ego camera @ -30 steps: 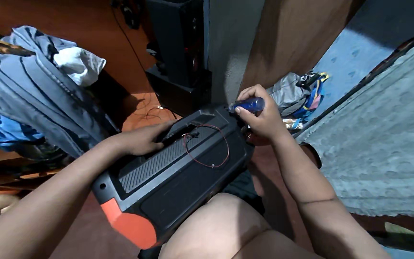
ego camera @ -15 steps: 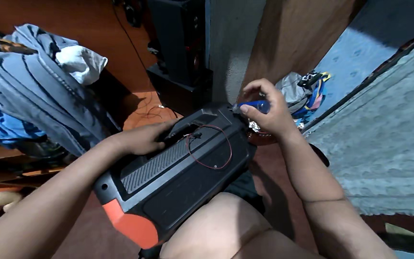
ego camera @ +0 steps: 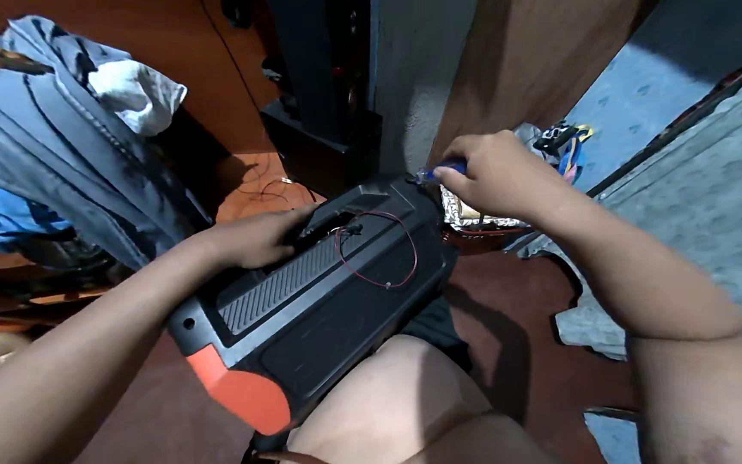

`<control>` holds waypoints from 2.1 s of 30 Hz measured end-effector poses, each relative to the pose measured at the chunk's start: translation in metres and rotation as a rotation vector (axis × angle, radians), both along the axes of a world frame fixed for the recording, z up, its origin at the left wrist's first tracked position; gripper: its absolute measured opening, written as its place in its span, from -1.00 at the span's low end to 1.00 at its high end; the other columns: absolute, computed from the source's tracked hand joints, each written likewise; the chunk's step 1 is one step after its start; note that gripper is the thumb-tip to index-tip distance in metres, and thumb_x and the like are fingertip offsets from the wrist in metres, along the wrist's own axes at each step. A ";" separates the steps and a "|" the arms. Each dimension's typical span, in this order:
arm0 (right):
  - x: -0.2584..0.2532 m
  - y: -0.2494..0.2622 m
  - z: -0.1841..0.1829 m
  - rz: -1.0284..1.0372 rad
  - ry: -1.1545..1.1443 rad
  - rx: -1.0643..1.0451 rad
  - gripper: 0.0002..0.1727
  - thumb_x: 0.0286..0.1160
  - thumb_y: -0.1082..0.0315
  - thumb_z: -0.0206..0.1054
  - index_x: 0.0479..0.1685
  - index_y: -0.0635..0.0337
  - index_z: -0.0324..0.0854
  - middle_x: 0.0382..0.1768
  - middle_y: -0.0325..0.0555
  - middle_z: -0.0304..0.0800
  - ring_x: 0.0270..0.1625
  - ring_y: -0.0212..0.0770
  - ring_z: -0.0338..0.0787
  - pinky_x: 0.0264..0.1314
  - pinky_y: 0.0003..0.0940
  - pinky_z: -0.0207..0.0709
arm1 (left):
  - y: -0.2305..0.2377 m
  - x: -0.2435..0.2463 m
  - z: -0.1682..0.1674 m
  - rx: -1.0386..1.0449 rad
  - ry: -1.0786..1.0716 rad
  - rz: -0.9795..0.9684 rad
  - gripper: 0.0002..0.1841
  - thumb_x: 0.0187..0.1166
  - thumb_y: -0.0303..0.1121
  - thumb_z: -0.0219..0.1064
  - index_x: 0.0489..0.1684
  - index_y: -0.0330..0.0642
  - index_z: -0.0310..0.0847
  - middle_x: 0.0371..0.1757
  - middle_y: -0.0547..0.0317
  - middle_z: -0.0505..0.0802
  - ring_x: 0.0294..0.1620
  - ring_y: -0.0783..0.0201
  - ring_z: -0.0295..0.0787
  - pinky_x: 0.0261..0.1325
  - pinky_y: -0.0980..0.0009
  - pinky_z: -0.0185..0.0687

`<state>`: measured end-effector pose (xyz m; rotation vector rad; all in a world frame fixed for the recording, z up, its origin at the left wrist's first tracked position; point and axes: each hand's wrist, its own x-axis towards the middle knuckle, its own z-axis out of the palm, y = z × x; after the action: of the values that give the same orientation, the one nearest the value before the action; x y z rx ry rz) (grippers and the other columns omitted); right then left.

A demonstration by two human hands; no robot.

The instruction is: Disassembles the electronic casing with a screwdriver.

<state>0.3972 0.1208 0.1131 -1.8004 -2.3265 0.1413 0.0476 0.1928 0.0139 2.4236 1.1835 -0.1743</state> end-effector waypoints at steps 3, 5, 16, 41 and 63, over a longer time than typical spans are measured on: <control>0.001 0.007 0.013 0.062 -0.070 -0.083 -0.59 0.77 -0.01 0.18 0.07 0.11 0.77 -0.29 -0.08 0.80 -0.25 -0.09 0.79 -0.17 0.03 0.64 | 0.002 -0.004 -0.004 0.010 -0.014 0.002 -0.03 0.49 -0.56 0.44 0.95 0.05 -0.07 0.50 -0.34 0.65 0.49 -0.33 0.62 0.49 -0.36 0.45; 0.004 0.011 0.023 0.236 -0.299 -0.066 -0.70 0.75 0.04 0.21 0.12 -0.03 0.73 -0.30 -0.11 0.78 -0.23 -0.01 0.80 -0.21 0.14 0.61 | 0.002 -0.004 -0.003 -0.017 -0.001 0.016 -0.03 0.51 -0.55 0.43 0.96 0.08 -0.10 0.53 -0.31 0.64 0.48 -0.30 0.63 0.48 -0.35 0.46; -0.005 0.019 0.012 0.056 0.107 -0.244 -0.67 0.85 0.11 0.11 0.07 0.11 0.73 -0.27 -0.12 0.75 -0.29 -0.22 0.72 -0.20 -0.15 0.60 | 0.005 -0.006 -0.009 0.015 0.022 -0.003 -0.04 0.50 -0.52 0.46 0.94 0.03 -0.07 0.39 -0.32 0.72 0.37 -0.30 0.71 0.41 -0.35 0.53; -0.020 0.028 0.022 0.282 -0.526 -0.131 -0.67 0.75 0.17 0.17 0.33 0.08 0.59 -0.07 0.09 0.75 -0.04 0.18 0.82 -0.11 0.23 0.65 | 0.002 -0.003 -0.003 0.007 0.043 0.020 -0.03 0.48 -0.56 0.45 0.94 0.09 -0.05 0.34 -0.29 0.76 0.33 -0.29 0.73 0.37 -0.36 0.55; -0.005 0.018 0.008 0.414 -0.523 0.105 -0.75 0.72 0.19 0.24 0.04 0.15 0.70 -0.09 0.13 0.74 -0.08 0.24 0.82 -0.26 0.22 0.61 | 0.005 -0.003 -0.002 -0.006 0.006 0.020 -0.02 0.48 -0.50 0.48 0.94 0.19 -0.05 0.37 -0.22 0.76 0.36 -0.22 0.73 0.39 -0.33 0.55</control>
<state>0.3920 0.1390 0.1210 -1.4038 -2.9731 -0.4381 0.0451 0.1981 0.0115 2.4069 1.2079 -0.1782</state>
